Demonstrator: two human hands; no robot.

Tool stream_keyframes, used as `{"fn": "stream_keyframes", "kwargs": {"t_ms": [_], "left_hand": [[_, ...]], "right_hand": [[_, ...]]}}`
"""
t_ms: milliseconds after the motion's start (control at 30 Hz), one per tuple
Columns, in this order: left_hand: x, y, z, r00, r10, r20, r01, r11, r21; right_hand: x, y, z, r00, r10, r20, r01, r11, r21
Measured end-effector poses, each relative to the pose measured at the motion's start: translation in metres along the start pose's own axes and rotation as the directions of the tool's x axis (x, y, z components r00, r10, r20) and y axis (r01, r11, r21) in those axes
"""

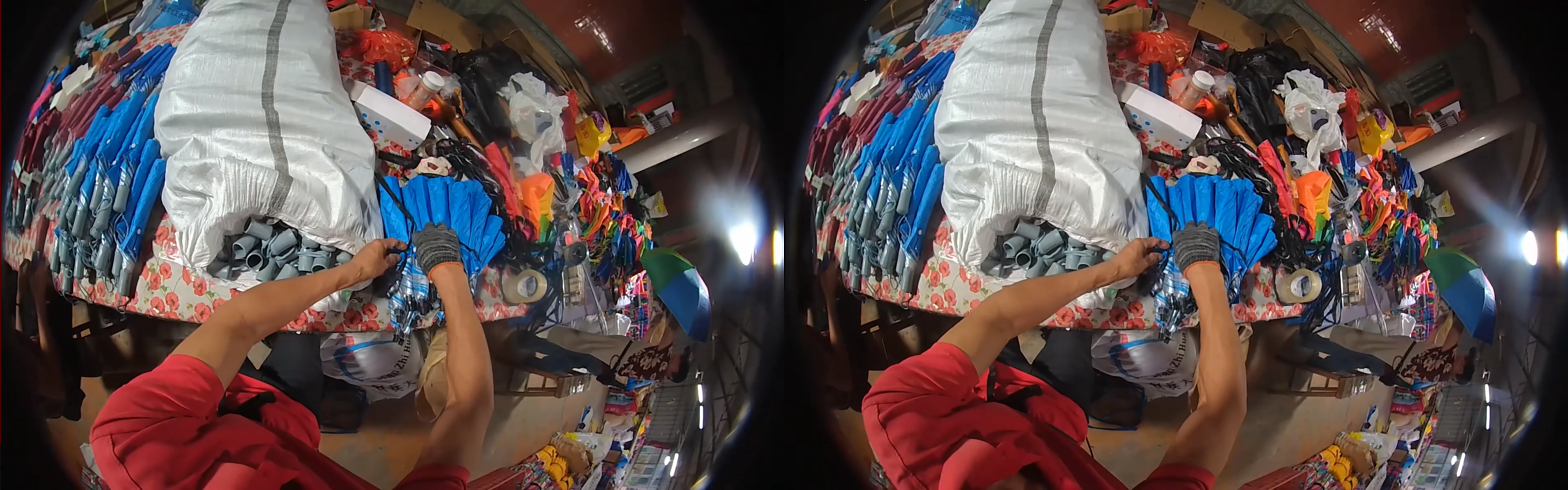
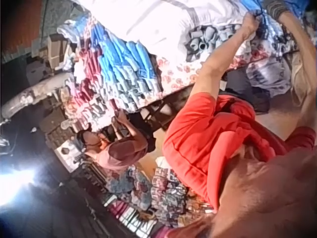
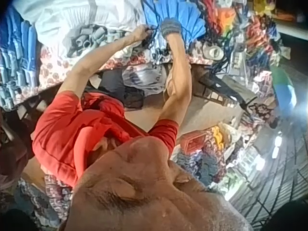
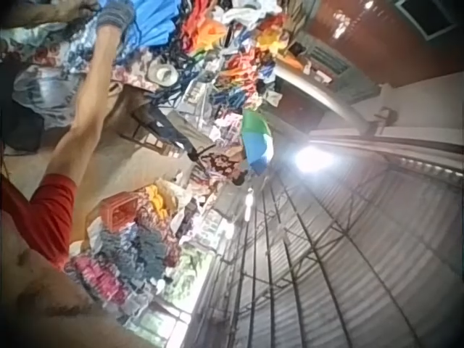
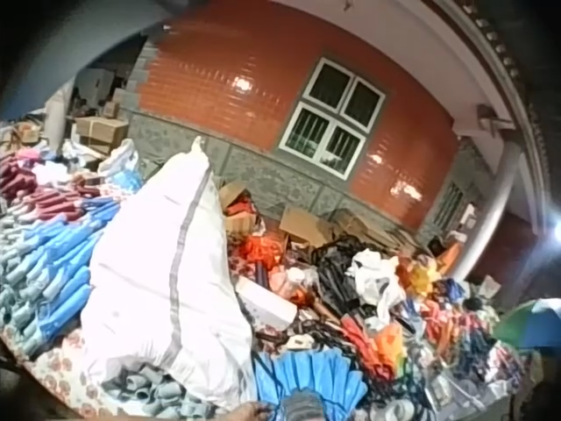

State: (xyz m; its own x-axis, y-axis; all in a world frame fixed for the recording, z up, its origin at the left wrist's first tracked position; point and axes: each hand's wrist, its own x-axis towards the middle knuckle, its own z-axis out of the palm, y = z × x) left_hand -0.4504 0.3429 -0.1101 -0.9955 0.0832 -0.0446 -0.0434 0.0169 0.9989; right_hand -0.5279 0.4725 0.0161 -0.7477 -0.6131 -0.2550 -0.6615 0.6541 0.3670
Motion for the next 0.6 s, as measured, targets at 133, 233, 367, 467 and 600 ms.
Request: {"fn": "stream_keyframes", "kwargs": {"t_ms": [133,233,367,467,600], "left_hand": [[0.002,-0.007,0.004,0.980,0.180,-0.083,-0.153,0.954,0.257],[0.007,-0.007,0.003,0.984,0.165,-0.069,-0.128,0.917,0.377],[0.011,-0.010,-0.012,0.995,0.074,0.070,-0.094,0.928,0.360],[0.003,-0.009,-0.010,0.989,0.141,0.046,-0.148,0.907,0.394],[0.001,-0.016,-0.011,0.973,0.225,-0.045,-0.176,0.858,0.483]], "right_hand": [[0.009,0.000,-0.006,0.993,-0.071,0.090,0.073,0.997,-0.020],[0.014,0.002,-0.001,0.993,-0.079,0.082,0.082,0.996,-0.035],[0.024,0.007,0.006,0.970,-0.150,0.191,0.158,0.987,-0.026],[0.011,0.014,0.019,0.999,0.051,0.001,-0.050,0.961,0.270],[-0.006,0.009,0.024,0.933,0.182,-0.311,-0.010,0.876,0.482]]}}
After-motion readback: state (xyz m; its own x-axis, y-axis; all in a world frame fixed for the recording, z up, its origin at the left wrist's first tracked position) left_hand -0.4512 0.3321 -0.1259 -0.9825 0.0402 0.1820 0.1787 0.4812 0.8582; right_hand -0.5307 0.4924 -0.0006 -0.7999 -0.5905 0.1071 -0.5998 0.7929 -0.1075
